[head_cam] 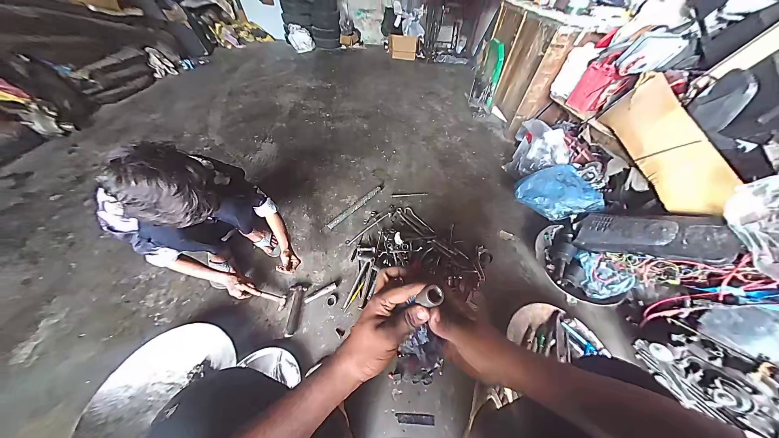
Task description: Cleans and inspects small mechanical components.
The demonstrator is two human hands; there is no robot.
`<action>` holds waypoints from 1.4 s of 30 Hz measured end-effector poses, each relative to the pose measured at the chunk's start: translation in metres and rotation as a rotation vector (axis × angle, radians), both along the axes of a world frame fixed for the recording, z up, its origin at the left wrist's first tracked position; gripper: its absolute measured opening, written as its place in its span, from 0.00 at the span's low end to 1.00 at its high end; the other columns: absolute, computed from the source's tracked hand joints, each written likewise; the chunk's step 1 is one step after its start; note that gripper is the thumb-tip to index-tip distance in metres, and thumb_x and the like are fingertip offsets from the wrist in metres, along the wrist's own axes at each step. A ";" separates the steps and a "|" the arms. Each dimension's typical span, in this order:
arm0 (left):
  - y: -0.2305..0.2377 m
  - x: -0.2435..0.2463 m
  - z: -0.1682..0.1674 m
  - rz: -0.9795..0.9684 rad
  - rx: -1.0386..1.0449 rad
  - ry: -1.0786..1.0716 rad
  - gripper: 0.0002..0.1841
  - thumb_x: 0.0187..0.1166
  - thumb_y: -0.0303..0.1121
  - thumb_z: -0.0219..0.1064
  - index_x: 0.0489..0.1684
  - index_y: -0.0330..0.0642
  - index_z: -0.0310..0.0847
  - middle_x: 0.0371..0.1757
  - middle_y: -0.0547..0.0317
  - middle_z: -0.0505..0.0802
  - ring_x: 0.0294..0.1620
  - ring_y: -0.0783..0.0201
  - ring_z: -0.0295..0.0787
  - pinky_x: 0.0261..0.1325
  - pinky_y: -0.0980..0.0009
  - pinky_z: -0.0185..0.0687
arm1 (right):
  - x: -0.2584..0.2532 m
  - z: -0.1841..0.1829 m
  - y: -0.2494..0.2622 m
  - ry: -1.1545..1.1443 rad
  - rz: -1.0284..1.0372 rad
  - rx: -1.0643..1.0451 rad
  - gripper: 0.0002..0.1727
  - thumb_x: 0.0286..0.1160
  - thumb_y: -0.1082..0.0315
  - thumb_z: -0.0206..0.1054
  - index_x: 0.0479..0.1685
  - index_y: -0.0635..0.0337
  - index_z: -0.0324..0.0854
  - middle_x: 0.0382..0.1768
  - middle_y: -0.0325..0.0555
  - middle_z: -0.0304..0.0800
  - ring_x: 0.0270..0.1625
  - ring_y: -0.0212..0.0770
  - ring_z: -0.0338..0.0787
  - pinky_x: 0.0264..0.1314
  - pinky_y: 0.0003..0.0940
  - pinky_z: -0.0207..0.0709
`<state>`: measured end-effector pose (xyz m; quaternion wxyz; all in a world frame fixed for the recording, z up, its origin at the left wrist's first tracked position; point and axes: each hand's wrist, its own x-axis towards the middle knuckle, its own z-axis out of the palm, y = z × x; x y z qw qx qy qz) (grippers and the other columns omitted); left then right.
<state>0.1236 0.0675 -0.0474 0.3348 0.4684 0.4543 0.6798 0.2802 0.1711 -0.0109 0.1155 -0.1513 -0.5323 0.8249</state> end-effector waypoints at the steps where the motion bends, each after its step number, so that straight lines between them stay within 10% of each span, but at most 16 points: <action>1: 0.000 -0.001 0.000 0.031 0.006 0.009 0.15 0.77 0.48 0.74 0.55 0.55 0.95 0.72 0.61 0.80 0.78 0.63 0.68 0.82 0.66 0.64 | -0.001 0.000 0.000 0.000 -0.005 -0.082 0.38 0.73 0.58 0.77 0.83 0.50 0.65 0.66 0.47 0.84 0.65 0.44 0.87 0.67 0.49 0.85; 4: -0.004 -0.010 0.010 0.117 0.002 0.086 0.16 0.79 0.47 0.73 0.56 0.50 0.94 0.79 0.52 0.77 0.81 0.57 0.70 0.82 0.62 0.71 | 0.000 0.005 0.004 -0.151 -0.027 0.022 0.35 0.64 0.81 0.77 0.75 0.57 0.74 0.61 0.44 0.88 0.60 0.39 0.91 0.62 0.39 0.90; 9: -0.017 -0.028 0.020 0.352 -0.201 0.674 0.17 0.84 0.47 0.67 0.57 0.48 0.92 0.46 0.67 0.95 0.46 0.77 0.91 0.54 0.75 0.88 | -0.001 0.009 0.037 -0.210 -0.414 0.230 0.29 0.67 0.75 0.75 0.71 0.64 0.75 0.50 0.52 0.92 0.49 0.45 0.94 0.46 0.43 0.93; 16: -0.019 -0.014 0.024 0.326 -0.268 0.888 0.16 0.86 0.46 0.61 0.41 0.46 0.90 0.33 0.64 0.92 0.36 0.71 0.89 0.44 0.69 0.87 | 0.001 0.015 0.033 0.103 -0.223 1.041 0.27 0.79 0.62 0.69 0.76 0.63 0.78 0.70 0.50 0.85 0.72 0.41 0.84 0.77 0.42 0.81; 21: -0.017 -0.001 0.026 0.277 -0.232 0.675 0.09 0.76 0.30 0.61 0.31 0.45 0.88 0.29 0.67 0.91 0.34 0.75 0.89 0.41 0.71 0.87 | -0.010 0.007 0.014 0.108 -0.244 1.064 0.26 0.76 0.64 0.73 0.70 0.69 0.81 0.64 0.52 0.88 0.69 0.38 0.85 0.76 0.33 0.79; 25: -0.012 0.002 0.027 0.297 -0.207 0.690 0.14 0.84 0.40 0.61 0.30 0.46 0.88 0.29 0.68 0.89 0.33 0.76 0.85 0.40 0.73 0.83 | -0.026 0.010 0.016 0.069 -0.409 0.900 0.10 0.79 0.67 0.69 0.50 0.65 0.87 0.40 0.40 0.94 0.44 0.25 0.93 0.52 0.25 0.89; 29: -0.009 0.006 0.030 0.334 -0.120 0.933 0.17 0.88 0.43 0.60 0.58 0.43 0.91 0.45 0.58 0.96 0.47 0.68 0.93 0.56 0.72 0.88 | -0.040 0.030 0.027 -0.451 -0.419 0.099 0.09 0.93 0.63 0.54 0.50 0.58 0.75 0.21 0.47 0.78 0.09 0.36 0.73 0.07 0.29 0.70; 32: -0.004 0.000 0.033 0.369 -0.161 1.000 0.19 0.89 0.47 0.59 0.57 0.44 0.91 0.43 0.59 0.96 0.44 0.67 0.93 0.53 0.71 0.89 | -0.036 0.035 0.036 -0.314 -0.466 -0.054 0.12 0.93 0.61 0.55 0.56 0.60 0.77 0.29 0.52 0.86 0.19 0.43 0.86 0.18 0.37 0.83; 35: -0.009 -0.011 0.029 0.375 -0.216 0.950 0.17 0.87 0.45 0.59 0.46 0.45 0.91 0.36 0.62 0.94 0.39 0.70 0.91 0.48 0.70 0.88 | -0.021 0.033 0.034 -0.055 -0.347 0.368 0.12 0.83 0.68 0.65 0.58 0.64 0.82 0.45 0.48 0.93 0.44 0.40 0.95 0.45 0.39 0.93; 38: -0.014 -0.013 0.023 0.340 -0.190 0.891 0.11 0.76 0.31 0.60 0.28 0.41 0.87 0.29 0.59 0.91 0.35 0.69 0.90 0.43 0.69 0.87 | -0.014 0.015 0.025 0.075 -0.138 0.958 0.23 0.78 0.65 0.69 0.70 0.63 0.82 0.63 0.46 0.88 0.67 0.35 0.85 0.74 0.35 0.80; 42: -0.011 0.002 0.025 0.309 -0.130 0.943 0.12 0.82 0.33 0.60 0.36 0.40 0.89 0.34 0.56 0.93 0.41 0.65 0.92 0.49 0.68 0.87 | -0.023 0.012 0.023 -0.038 -0.324 0.849 0.16 0.73 0.73 0.68 0.59 0.66 0.83 0.46 0.44 0.92 0.49 0.30 0.92 0.57 0.31 0.88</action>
